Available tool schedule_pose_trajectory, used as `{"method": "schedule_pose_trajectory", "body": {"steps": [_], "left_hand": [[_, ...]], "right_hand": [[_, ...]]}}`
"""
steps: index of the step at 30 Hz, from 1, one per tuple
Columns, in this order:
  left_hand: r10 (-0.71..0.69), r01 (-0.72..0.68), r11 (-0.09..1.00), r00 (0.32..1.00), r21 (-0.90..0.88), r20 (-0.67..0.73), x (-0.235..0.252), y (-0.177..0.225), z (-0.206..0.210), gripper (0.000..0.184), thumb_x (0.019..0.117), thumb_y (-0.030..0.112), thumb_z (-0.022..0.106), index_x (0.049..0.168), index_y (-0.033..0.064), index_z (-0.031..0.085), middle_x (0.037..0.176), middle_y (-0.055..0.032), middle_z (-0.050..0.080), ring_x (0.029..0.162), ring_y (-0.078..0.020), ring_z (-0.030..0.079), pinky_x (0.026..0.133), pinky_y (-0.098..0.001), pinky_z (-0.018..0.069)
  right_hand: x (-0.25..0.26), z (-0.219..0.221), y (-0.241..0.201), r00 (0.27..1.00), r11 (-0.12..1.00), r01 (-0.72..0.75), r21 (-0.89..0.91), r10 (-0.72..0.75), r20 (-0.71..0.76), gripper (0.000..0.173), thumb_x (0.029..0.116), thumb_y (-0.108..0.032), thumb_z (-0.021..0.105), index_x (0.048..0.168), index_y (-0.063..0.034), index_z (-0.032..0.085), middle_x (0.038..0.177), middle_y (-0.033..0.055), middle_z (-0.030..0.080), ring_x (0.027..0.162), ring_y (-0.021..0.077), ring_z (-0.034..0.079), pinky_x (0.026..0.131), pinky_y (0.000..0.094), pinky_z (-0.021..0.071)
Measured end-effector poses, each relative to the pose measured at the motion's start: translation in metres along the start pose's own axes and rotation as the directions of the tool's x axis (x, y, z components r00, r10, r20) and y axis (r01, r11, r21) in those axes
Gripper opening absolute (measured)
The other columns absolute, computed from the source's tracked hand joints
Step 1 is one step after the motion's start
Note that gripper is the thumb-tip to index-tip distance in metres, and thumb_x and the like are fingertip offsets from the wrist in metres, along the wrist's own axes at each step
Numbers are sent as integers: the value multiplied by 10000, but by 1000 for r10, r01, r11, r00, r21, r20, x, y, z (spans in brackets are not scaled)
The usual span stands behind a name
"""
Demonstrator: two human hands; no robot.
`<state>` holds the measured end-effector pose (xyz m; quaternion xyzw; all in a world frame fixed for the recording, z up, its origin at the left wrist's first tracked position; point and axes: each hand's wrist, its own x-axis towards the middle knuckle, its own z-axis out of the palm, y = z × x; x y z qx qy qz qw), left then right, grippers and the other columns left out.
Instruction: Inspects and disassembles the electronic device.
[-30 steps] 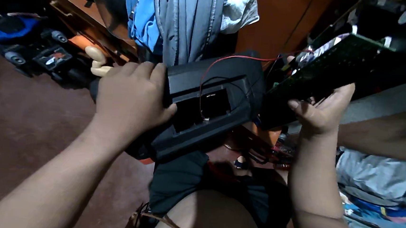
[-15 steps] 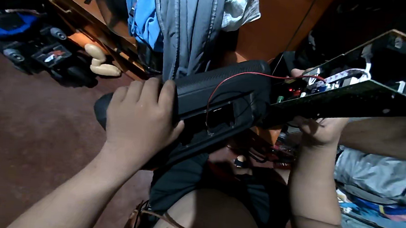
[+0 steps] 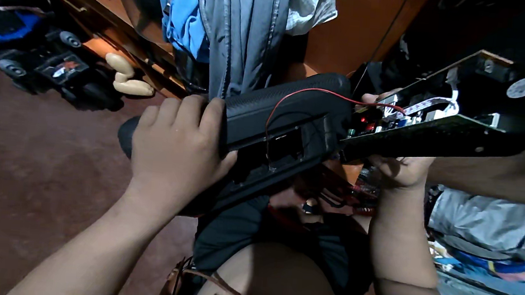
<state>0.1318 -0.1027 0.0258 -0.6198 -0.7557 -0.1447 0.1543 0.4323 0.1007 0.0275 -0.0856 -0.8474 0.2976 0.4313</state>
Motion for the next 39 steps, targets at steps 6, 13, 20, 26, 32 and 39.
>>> {"method": "schedule_pose_trajectory", "body": {"steps": [6,13,20,26,32,39], "left_hand": [[-2,2,1000,1000,-24,12,7,-9,2,768,823,505,692,1381,-1,542,1247,-302,620,1121,-541,605,876,-688,463],[-8,9,1000,999,-28,42,5,-5,-2,773,858,526,661,1404,-5,530,1285,-309,608,1137,-536,606,906,-680,464],[3,-3,1000,1000,-9,12,-4,2,-1,767,888,549,619,1408,-7,525,1278,-305,612,1112,-526,614,861,-660,471],[40,-40,999,999,-34,12,7,-9,3,767,913,585,588,1413,7,525,1308,-294,602,1183,-518,592,958,-664,451],[73,-63,991,994,-115,86,38,-34,9,780,882,582,657,1430,41,529,1337,-300,588,1232,-537,565,981,-707,440],[-42,88,984,962,-158,270,81,-61,15,887,798,629,774,1426,45,546,1329,-304,587,1223,-542,559,959,-749,432]], "right_hand": [[-3,10,18,998,998,-29,58,32,-52,452,842,-494,822,1155,-214,654,1075,-143,707,1020,-24,677,889,225,598],[-7,21,26,995,955,-65,290,86,-59,452,878,-378,813,1267,-256,619,1134,-181,704,1029,-38,674,902,210,593],[-14,25,26,994,907,-84,413,105,-27,420,883,-321,813,1272,-292,658,1171,-183,714,1071,-39,669,935,213,582],[2,25,31,994,981,-51,187,67,-83,526,835,-446,840,1253,-251,587,1100,-216,688,987,-72,665,868,182,593],[51,19,26,993,997,-20,73,29,-116,857,682,-291,914,1353,25,486,1243,33,613,1067,77,655,888,269,607],[102,18,18,983,940,83,-331,-132,-129,812,675,-328,881,1303,73,558,1273,230,579,1160,268,622,962,380,580]]}}
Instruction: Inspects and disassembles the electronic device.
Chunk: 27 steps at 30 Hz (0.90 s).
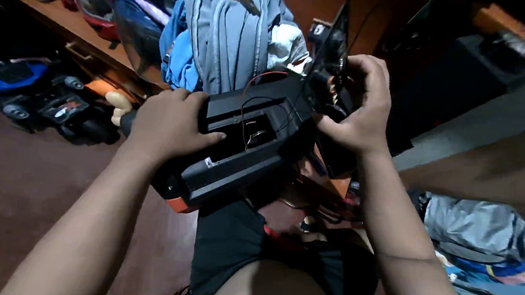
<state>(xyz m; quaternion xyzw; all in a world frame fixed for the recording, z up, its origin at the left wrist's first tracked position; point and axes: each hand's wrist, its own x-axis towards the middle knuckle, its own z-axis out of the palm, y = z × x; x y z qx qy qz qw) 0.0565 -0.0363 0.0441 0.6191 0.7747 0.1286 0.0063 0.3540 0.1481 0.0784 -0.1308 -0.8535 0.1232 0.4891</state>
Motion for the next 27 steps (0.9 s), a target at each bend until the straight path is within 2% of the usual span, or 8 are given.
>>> {"method": "schedule_pose_trajectory", "body": {"steps": [3,7,12,16,19,22,24,27], "left_hand": [[-31,32,999,998,-35,52,13,-3,-7,834,798,661,761,1373,81,594,1282,-275,614,1188,-509,589,925,-747,456],[-9,18,998,990,-62,142,27,-1,-14,802,800,693,744,1316,92,619,1258,-219,627,1177,-438,614,918,-717,488],[168,-132,970,971,-205,168,52,1,-15,732,852,662,712,1364,147,628,1320,-203,619,1231,-397,598,985,-697,465],[305,-246,885,948,-396,94,64,10,-7,515,913,551,709,1266,177,708,1323,-156,617,1261,-349,569,1031,-641,451],[397,-352,848,917,-397,33,65,13,4,474,902,551,689,1204,189,747,1344,-147,608,1308,-351,526,1062,-625,422],[419,-395,832,908,-389,-25,64,14,10,278,964,420,665,1069,189,780,1330,-120,626,1305,-346,526,1065,-620,415],[419,-417,810,903,-411,-90,63,15,9,229,999,303,633,983,127,778,1288,-109,662,1282,-310,564,1072,-584,431],[377,-411,774,910,-481,-170,58,20,4,200,997,250,627,984,93,751,1224,-79,684,1222,-212,612,1059,-496,477]], "right_hand": [[14,1,-1,990,976,128,-175,-137,-37,813,681,-353,869,1293,87,565,1275,265,588,1194,299,606,978,378,553],[27,-2,-2,973,951,198,-239,-220,-72,830,684,-352,871,1316,85,556,1288,268,579,1233,315,585,1019,386,533],[35,-9,4,942,919,255,-302,-306,-137,887,689,-424,870,1331,91,540,1307,289,584,1267,361,567,1082,433,485],[37,-16,11,917,911,276,-307,-346,-199,888,698,-428,891,1323,91,533,1303,287,574,1247,354,577,1057,441,512],[37,-24,11,901,908,265,-325,-353,-251,876,691,-407,906,1316,84,539,1288,280,586,1234,355,579,1050,455,508],[36,-25,8,906,931,231,-284,-312,-287,868,691,-378,910,1317,92,535,1288,276,580,1238,356,576,1048,459,517],[33,-23,2,918,941,192,-278,-272,-287,873,690,-368,917,1318,100,532,1293,280,572,1246,356,575,1062,454,513],[24,-16,-5,946,969,139,-203,-190,-262,871,678,-374,908,1313,93,537,1294,275,575,1246,337,580,1057,435,520]]}}
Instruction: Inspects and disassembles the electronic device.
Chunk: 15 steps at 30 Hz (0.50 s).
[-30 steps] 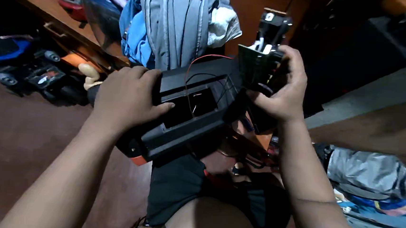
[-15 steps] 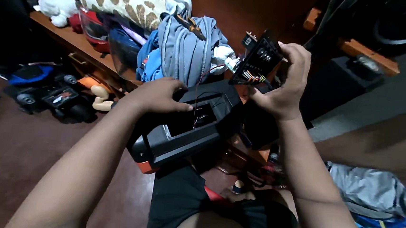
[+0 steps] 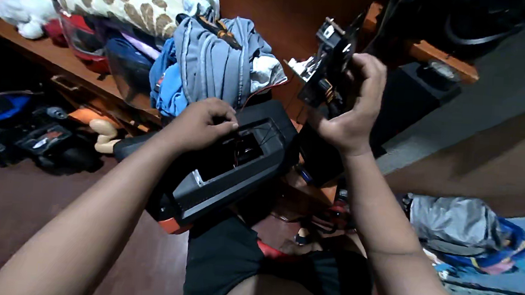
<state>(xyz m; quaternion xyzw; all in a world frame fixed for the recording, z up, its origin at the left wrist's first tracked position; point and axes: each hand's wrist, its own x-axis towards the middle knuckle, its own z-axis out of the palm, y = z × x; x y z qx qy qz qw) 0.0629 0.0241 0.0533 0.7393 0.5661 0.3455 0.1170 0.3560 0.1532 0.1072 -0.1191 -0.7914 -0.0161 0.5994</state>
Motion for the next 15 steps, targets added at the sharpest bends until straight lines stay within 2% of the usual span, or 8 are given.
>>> {"method": "schedule_pose_trajectory", "body": {"steps": [2,4,6,7,9,11,13,15], "left_hand": [[-23,21,999,999,-46,-29,-2,5,0,202,966,260,664,1070,100,733,1185,-68,690,1148,-177,641,1016,-464,513],[-46,43,996,998,-79,-35,-4,10,0,252,958,251,685,1147,85,698,1129,-72,704,1065,-159,668,970,-453,539],[-16,8,994,997,-106,-69,-5,9,2,244,947,253,687,1126,87,696,1063,-43,724,983,-105,692,922,-384,572],[23,-35,991,995,-127,-97,-6,7,3,229,940,251,678,1097,86,701,1062,-27,724,985,-77,688,928,-341,571],[100,-130,974,982,-187,-162,-6,1,4,178,928,218,657,1026,75,698,1092,-23,721,1040,-68,679,965,-308,560],[146,-199,948,966,-247,-214,-5,1,3,106,916,171,634,972,86,661,1086,-14,714,1036,-71,668,938,-296,553],[155,-223,931,958,-290,-241,-5,2,2,92,911,144,625,989,96,631,1081,-2,717,1006,-70,669,901,-287,558],[154,-233,919,955,-319,-253,-6,1,2,127,919,137,628,1036,89,623,1075,-2,712,981,-79,672,887,-290,568]], "right_hand": [[-8,2,-6,991,980,-122,155,112,70,871,669,-345,908,1324,87,529,1296,249,580,1218,288,597,1017,398,544],[-18,7,-9,963,888,-265,376,220,158,906,666,-332,924,1353,78,501,1287,182,581,1148,201,639,939,351,600],[-29,10,-11,940,781,-336,526,242,242,885,700,-323,926,1359,45,464,1240,62,603,1080,89,656,897,285,611],[-34,13,-11,936,737,-346,581,228,267,871,720,-327,921,1363,29,454,1218,24,637,1051,60,672,878,269,614],[-42,18,-9,934,661,-351,664,194,300,811,762,-347,905,1345,7,465,1172,10,679,1017,70,696,879,296,625],[-48,22,-7,926,589,-367,720,159,342,764,800,-369,879,1344,-23,470,1161,-10,682,1024,68,692,912,311,615],[-53,27,-5,904,477,-422,771,162,395,718,791,-363,881,1327,-75,499,1136,-28,693,1012,73,690,901,319,609],[-58,32,-2,879,341,-476,811,163,448,718,771,-334,883,1321,-75,500,1161,22,692,1046,134,688,920,385,600]]}}
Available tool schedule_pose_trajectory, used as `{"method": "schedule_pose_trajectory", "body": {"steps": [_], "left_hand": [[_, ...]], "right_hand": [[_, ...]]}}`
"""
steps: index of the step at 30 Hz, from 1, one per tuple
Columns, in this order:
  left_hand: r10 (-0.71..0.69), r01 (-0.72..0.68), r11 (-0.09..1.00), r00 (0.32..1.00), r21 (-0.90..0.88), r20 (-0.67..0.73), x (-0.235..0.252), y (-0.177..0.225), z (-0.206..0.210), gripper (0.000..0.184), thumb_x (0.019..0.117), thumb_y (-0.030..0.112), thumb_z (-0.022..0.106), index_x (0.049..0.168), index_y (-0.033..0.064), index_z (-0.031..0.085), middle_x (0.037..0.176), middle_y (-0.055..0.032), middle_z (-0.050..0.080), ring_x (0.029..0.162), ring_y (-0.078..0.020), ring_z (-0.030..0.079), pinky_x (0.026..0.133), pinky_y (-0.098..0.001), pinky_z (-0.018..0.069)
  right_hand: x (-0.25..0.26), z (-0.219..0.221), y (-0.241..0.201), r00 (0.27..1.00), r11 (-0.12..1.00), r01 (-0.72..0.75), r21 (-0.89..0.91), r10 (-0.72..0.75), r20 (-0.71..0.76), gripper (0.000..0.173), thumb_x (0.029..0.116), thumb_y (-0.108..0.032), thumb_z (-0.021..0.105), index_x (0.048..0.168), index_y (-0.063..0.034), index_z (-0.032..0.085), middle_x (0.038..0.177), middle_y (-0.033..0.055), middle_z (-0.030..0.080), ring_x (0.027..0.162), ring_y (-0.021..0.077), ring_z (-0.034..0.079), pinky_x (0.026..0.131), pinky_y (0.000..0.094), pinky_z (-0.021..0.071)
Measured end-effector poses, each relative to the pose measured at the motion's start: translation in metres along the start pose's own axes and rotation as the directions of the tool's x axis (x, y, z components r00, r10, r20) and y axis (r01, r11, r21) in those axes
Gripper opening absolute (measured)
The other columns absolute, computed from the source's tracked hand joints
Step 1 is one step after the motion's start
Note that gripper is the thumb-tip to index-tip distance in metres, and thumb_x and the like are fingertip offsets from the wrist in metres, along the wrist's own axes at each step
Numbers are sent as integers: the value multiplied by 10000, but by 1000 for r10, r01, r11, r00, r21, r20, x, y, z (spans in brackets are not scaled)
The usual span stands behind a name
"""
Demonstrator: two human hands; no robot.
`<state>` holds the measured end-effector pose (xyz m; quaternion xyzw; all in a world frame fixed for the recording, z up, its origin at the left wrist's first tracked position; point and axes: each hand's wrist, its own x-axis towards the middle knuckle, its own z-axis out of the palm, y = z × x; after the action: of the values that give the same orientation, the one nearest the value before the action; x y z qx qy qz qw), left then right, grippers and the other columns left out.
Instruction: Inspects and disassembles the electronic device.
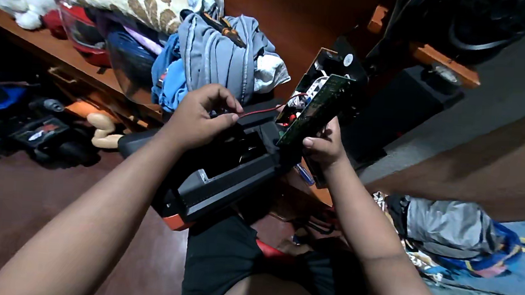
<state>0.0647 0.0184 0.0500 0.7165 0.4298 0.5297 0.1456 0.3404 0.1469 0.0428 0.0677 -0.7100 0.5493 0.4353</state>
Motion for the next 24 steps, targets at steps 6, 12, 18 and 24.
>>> {"method": "schedule_pose_trajectory", "body": {"steps": [6,12,18,24], "left_hand": [[-59,62,997,997,47,-53,0,-4,-1,237,940,221,643,1138,92,622,1071,-9,695,962,-87,666,862,-294,563],[-15,19,997,998,74,-60,0,-3,-3,664,895,488,672,1375,63,499,1230,-69,649,1087,-148,633,886,-330,542],[114,-103,988,989,118,-93,2,3,-2,1080,753,653,767,1516,17,342,1388,-120,568,1213,-186,575,993,-359,504],[144,-123,974,985,190,-97,-3,12,-1,1176,689,666,815,1560,52,318,1520,-146,472,1348,-226,497,1102,-401,451]], "right_hand": [[0,-3,15,998,991,-41,129,36,42,733,778,-315,880,1349,-53,502,1225,93,680,1097,209,681,958,451,584],[7,10,10,994,995,-98,-35,96,-45,761,739,-256,891,1342,-21,492,1221,61,679,1089,147,689,947,376,602],[24,25,-10,993,653,-111,-750,36,-116,779,658,-271,876,1327,10,594,1306,163,601,1181,218,628,976,367,582],[24,42,-16,997,285,-59,-957,55,-45,847,627,-333,871,1353,0,589,1346,198,589,1192,296,631,873,450,605]]}}
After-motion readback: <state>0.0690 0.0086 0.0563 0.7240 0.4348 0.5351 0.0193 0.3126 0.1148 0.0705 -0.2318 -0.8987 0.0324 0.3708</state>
